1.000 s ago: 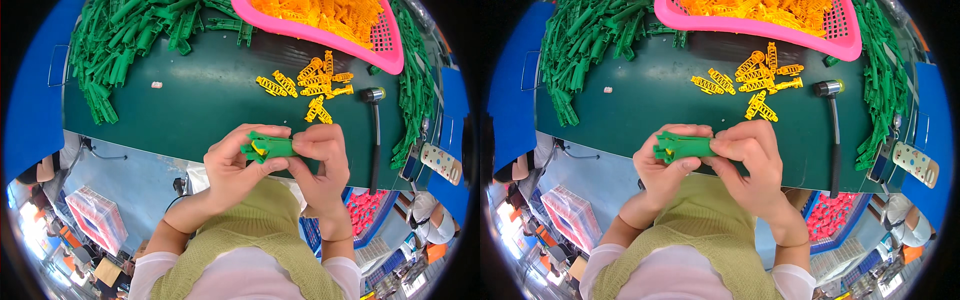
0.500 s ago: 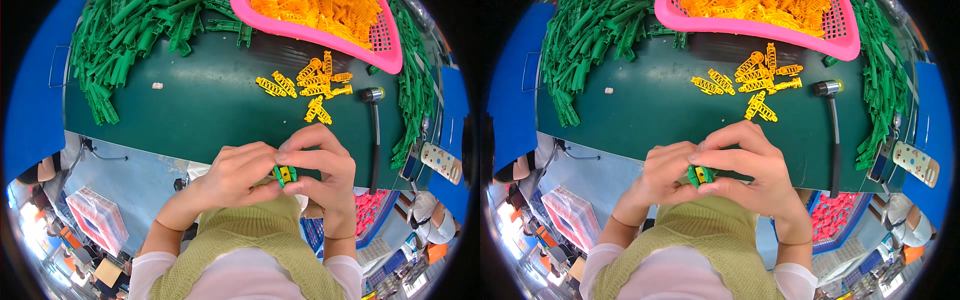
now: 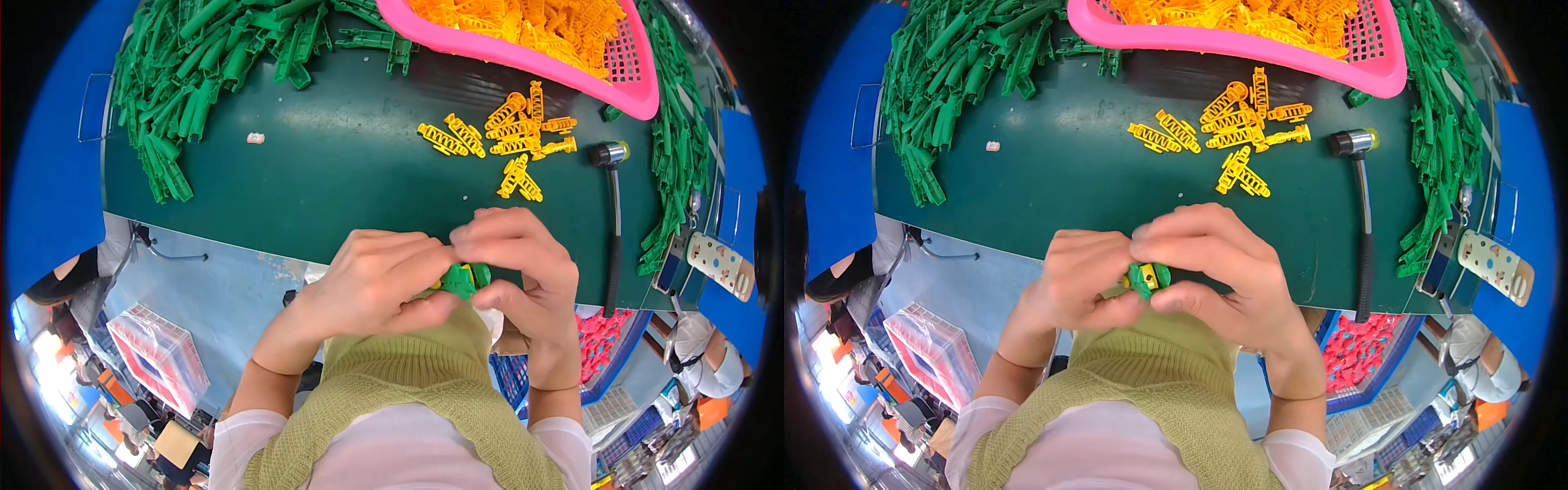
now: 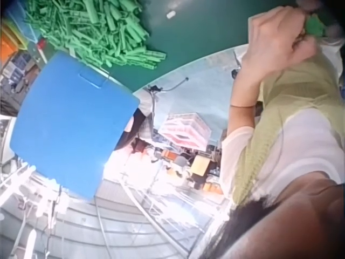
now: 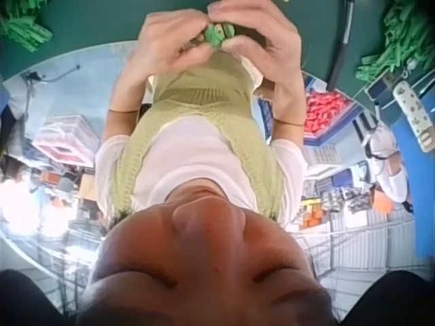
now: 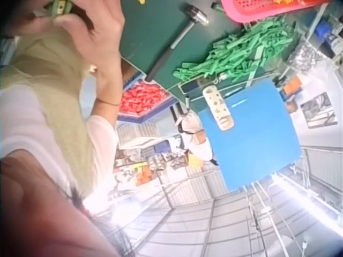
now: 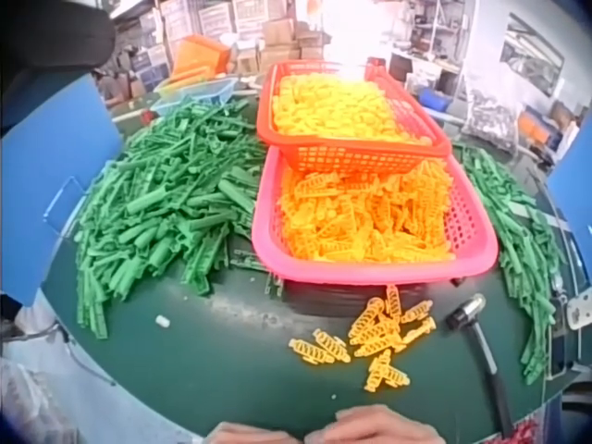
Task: Assembling green and yellow plastic toy components at a factory workbench using hands and a small hammer.
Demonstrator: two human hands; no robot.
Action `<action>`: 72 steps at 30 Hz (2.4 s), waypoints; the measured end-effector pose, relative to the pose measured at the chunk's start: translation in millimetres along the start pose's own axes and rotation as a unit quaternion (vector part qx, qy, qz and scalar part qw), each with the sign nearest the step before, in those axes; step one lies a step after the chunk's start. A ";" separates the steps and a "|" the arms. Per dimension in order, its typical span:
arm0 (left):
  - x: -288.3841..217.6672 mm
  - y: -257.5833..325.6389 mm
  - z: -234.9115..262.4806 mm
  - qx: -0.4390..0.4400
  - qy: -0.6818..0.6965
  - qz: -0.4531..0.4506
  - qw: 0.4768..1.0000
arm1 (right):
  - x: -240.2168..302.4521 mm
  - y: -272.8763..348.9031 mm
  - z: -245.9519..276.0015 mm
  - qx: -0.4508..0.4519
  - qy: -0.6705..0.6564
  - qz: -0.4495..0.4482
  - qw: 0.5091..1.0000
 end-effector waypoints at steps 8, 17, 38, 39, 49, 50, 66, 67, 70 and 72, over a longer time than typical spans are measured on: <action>-7.4 -4.6 -0.1 0.033 -0.060 -0.020 0.997 | 0.8 5.1 1.6 -0.005 -0.007 0.062 0.998; -4.9 -3.1 -2.0 0.081 -0.096 0.007 0.992 | -15.6 12.3 6.3 -0.046 -0.047 0.049 0.997; 25.0 20.7 9.5 -0.148 0.224 0.150 0.952 | -26.5 18.7 -6.7 -0.034 0.028 -0.038 0.998; 27.2 20.2 10.6 -0.148 0.223 0.149 0.952 | -25.7 16.9 -6.2 -0.034 0.028 -0.037 0.998; 40.8 15.4 -2.0 -0.129 0.360 0.225 0.896 | -50.6 33.1 -39.3 0.035 -0.384 -0.292 0.875; 42.3 16.1 -6.0 -0.129 0.414 0.249 0.866 | -52.6 34.6 -40.7 0.037 -0.414 -0.309 0.856; 38.8 11.0 8.2 -0.204 0.052 0.066 0.975 | -4.7 -22.8 89.6 -0.163 0.327 -0.075 0.928; 40.3 10.3 5.7 -0.205 0.052 0.064 0.975 | -6.6 -26.0 94.6 -0.173 0.379 -0.069 0.907; 39.4 9.7 6.3 -0.228 0.052 0.033 0.972 | -17.7 -36.4 89.4 -0.125 0.421 -0.056 0.897; 38.3 8.7 5.8 -0.223 0.044 0.024 0.973 | -28.1 -42.7 74.8 -0.064 0.466 -0.044 0.881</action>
Point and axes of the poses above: each hand's wrist, its own y-axis away from the middle knuckle, its own z-axis out of the back of the hand, x = y × z, the point moved 8 cm from there along -y, towards the middle knuckle
